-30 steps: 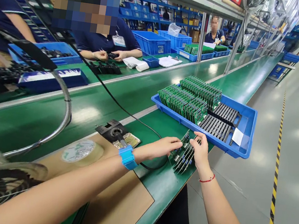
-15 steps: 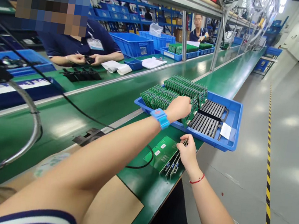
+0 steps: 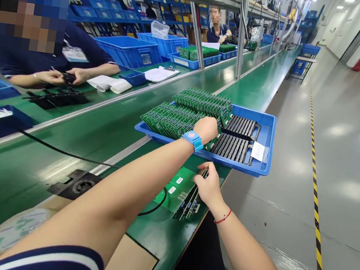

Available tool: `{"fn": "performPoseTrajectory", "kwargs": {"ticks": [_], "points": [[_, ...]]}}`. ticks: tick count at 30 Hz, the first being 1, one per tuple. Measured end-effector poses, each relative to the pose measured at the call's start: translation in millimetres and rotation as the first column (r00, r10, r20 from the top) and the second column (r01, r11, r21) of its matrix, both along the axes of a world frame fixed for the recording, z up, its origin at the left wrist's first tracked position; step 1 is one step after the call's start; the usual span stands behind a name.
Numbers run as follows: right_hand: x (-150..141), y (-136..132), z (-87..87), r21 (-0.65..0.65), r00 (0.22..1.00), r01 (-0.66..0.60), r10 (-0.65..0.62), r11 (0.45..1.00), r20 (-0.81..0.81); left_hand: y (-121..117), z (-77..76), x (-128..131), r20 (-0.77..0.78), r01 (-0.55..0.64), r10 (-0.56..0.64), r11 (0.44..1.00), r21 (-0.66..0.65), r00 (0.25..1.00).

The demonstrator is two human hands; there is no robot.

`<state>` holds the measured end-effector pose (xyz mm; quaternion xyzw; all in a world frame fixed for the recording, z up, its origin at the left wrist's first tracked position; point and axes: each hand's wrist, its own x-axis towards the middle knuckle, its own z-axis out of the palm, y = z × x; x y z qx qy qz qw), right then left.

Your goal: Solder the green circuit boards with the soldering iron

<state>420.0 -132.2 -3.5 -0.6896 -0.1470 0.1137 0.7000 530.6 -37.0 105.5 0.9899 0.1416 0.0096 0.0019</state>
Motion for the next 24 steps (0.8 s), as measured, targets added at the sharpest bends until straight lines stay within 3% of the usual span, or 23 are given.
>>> {"fn": "performPoseTrajectory", "kwargs": {"ticks": [3, 8, 12, 14, 16, 20, 24], "points": [[0.1, -0.7, -0.3, 0.006, 1.000, -0.005, 0.005, 1.000, 0.003, -1.7, 4.0, -6.7, -0.019, 0.011, -0.011, 0.999, 0.030, 1.000], [0.5, -2.7, -0.6, 0.023, 1.000, -0.009, 0.009, 1.000, 0.001, -2.4, 29.0, -45.1, 0.036, 0.054, -0.058, 0.993, 0.110, 0.998], [0.8, -6.6, -1.9, 0.061, 1.000, -0.014, 0.014, 0.998, -0.004, 16.7, 32.6, -97.0, -0.164, 0.080, -0.066, 0.994, 0.081, 0.984], [1.5, -8.8, -3.8, 0.097, 1.000, -0.010, 0.011, 0.995, -0.008, 23.3, 19.0, -123.6, -0.298, 0.107, -0.096, 0.994, 0.022, 0.950], [2.6, -11.6, -6.5, 0.145, 1.000, -0.005, 0.007, 0.989, -0.014, 22.3, -4.1, -147.1, -0.386, 0.123, -0.127, 0.992, -0.034, 0.914], [6.5, -23.9, -10.9, 0.241, 0.999, -0.008, 0.018, 0.970, -0.037, 6.7, -55.1, -177.5, -0.392, 0.115, -0.115, 0.993, -0.023, 0.913], [11.9, -49.0, -9.5, 0.315, 0.999, 0.005, 0.012, 0.949, -0.052, -3.6, -78.0, -188.6, -0.344, 0.079, -0.070, 0.997, 0.013, 0.937]]}}
